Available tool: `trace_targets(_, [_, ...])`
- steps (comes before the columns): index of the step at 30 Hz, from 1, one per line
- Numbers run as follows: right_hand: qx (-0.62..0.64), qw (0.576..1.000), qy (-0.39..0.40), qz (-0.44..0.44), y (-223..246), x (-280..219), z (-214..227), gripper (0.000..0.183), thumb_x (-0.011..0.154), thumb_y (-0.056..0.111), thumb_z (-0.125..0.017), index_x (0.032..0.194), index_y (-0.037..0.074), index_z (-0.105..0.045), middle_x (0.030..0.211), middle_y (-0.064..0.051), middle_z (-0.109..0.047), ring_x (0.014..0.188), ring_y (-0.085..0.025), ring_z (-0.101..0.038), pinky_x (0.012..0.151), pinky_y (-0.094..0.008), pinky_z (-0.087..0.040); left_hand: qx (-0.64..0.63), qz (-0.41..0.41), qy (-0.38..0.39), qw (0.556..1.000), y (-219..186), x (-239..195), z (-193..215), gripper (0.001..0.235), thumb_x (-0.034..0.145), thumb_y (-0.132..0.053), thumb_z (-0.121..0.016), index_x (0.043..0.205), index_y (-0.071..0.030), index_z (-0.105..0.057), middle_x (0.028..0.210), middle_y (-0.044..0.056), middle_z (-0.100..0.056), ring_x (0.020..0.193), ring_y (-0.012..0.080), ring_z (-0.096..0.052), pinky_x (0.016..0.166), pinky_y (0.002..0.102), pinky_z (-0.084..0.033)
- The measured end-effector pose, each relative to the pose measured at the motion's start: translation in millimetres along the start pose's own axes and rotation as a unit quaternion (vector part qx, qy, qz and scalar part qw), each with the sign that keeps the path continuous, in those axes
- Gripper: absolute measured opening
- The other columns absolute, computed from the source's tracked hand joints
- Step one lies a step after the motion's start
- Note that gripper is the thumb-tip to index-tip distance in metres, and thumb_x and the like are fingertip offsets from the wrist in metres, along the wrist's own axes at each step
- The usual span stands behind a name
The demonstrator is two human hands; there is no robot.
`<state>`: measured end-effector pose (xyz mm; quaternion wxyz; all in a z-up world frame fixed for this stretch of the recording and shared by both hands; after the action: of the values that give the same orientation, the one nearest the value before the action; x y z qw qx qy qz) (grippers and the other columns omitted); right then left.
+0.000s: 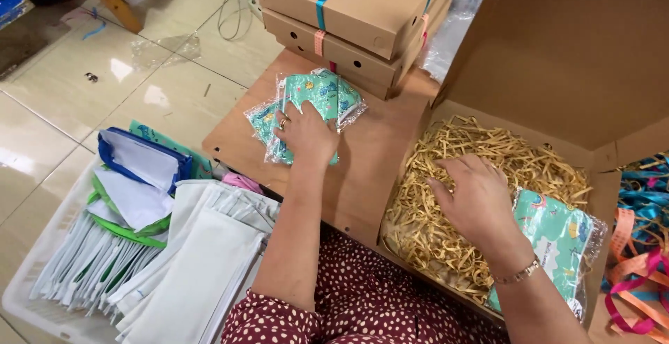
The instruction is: Preparing a gift box by adding shredded paper filler and then placing several packaged items inside.
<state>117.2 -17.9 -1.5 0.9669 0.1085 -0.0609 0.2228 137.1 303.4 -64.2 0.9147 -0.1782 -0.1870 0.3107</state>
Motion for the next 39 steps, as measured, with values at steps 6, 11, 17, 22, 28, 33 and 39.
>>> trace_targets(6, [0.077, 0.993, 0.012, 0.089, 57.7, 51.2, -16.0, 0.031, 0.094, 0.035, -0.068, 0.115, 0.014, -0.077, 0.094, -0.009, -0.071, 0.098, -0.034, -0.072, 0.088, -0.047, -0.055, -0.002, 0.133, 0.093, 0.987, 18.8, -1.6, 11.4, 0.088, 0.080, -0.051, -0.080, 0.145, -0.005, -0.043, 0.160, 0.029, -0.025, 0.146, 0.0535, -0.025, 0.115, 0.063, -0.019])
trace_targets(11, [0.237, 0.963, 0.097, 0.085, 98.6, 91.1, -42.4, 0.027, 0.094, 0.026, -0.062, 0.114, 0.016, -0.078, 0.107, -0.015, -0.075, 0.109, -0.038, -0.069, 0.092, -0.049, -0.054, -0.015, 0.179, 0.070, 0.981, 37.8, 8.4, 17.7, 0.069, 0.083, -0.042, -0.079, 0.135, -0.008, -0.049, 0.139, 0.019, -0.050, 0.130, 0.0452, -0.049, 0.108, 0.059, -0.024])
trace_targets(17, [0.283, 0.936, 0.205, 0.039, 130.5, 112.5, -115.0, 0.035, 0.093, 0.029, -0.063, 0.113, 0.001, -0.069, 0.106, -0.028, -0.072, 0.114, -0.048, -0.064, 0.096, -0.059, -0.050, -0.045, 0.173, 0.012, 0.984, 63.5, 25.6, -10.0, 0.041, 0.091, -0.024, -0.067, 0.126, -0.010, -0.050, 0.123, 0.011, -0.058, 0.122, 0.0411, -0.057, 0.110, 0.055, -0.028])
trace_targets(22, [0.337, 0.920, 0.198, -0.021, 94.9, 135.3, -165.5, 0.026, 0.092, 0.026, -0.069, 0.103, 0.003, -0.064, 0.084, -0.017, -0.071, 0.083, -0.033, -0.071, 0.069, -0.045, -0.054, -0.234, 0.131, -0.027, 0.963, 50.0, 16.4, 23.1, 0.021, 0.097, -0.015, -0.055, 0.113, -0.010, -0.070, 0.107, 0.012, -0.063, 0.106, 0.0390, -0.066, 0.091, 0.048, -0.051])
trace_targets(28, [0.529, 0.834, 0.131, -0.084, 86.8, 128.1, -118.8, 0.048, 0.096, 0.011, -0.066, 0.139, -0.002, -0.050, 0.087, -0.017, -0.069, 0.060, -0.022, -0.070, 0.045, -0.031, -0.057, -0.445, 0.105, 0.000, 0.889, 36.0, 15.9, 21.9, 0.020, 0.101, -0.012, -0.052, 0.110, -0.003, -0.068, 0.091, 0.014, -0.064, 0.089, 0.0295, -0.066, 0.078, 0.044, -0.053])
trace_targets(33, [0.587, 0.802, 0.066, -0.093, 71.3, 104.5, -61.1, 0.015, 0.094, 0.010, -0.073, 0.109, 0.007, -0.071, 0.079, 0.001, -0.071, 0.060, -0.006, -0.060, 0.049, -0.020, -0.046, -0.509, 0.068, 0.008, 0.858, 5.2, 6.3, 44.3, 0.016, 0.098, -0.015, -0.060, 0.100, -0.004, -0.071, 0.073, 0.005, -0.058, 0.068, 0.0134, -0.055, 0.062, 0.030, -0.047])
trace_targets(39, [0.609, 0.783, 0.044, -0.116, 23.4, 57.6, -4.7, 0.010, 0.097, 0.012, -0.071, 0.098, 0.003, -0.066, 0.072, -0.003, -0.066, 0.050, -0.011, -0.057, 0.043, -0.023, -0.050, -0.520, -0.018, 0.089, 0.850, -47.1, -20.0, 60.1, 0.012, 0.098, -0.016, -0.065, 0.095, -0.010, -0.074, 0.073, 0.003, -0.064, 0.070, 0.0107, -0.057, 0.066, 0.031, -0.050])
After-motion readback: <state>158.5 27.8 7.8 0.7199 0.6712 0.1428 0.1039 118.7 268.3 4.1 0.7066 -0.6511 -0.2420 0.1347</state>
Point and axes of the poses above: each hand's wrist, its own x-axis towards the middle knuckle, its own z-axis out of the back of the hand, y = z × x, the point moved 7 cm from there along x, towards the middle knuckle
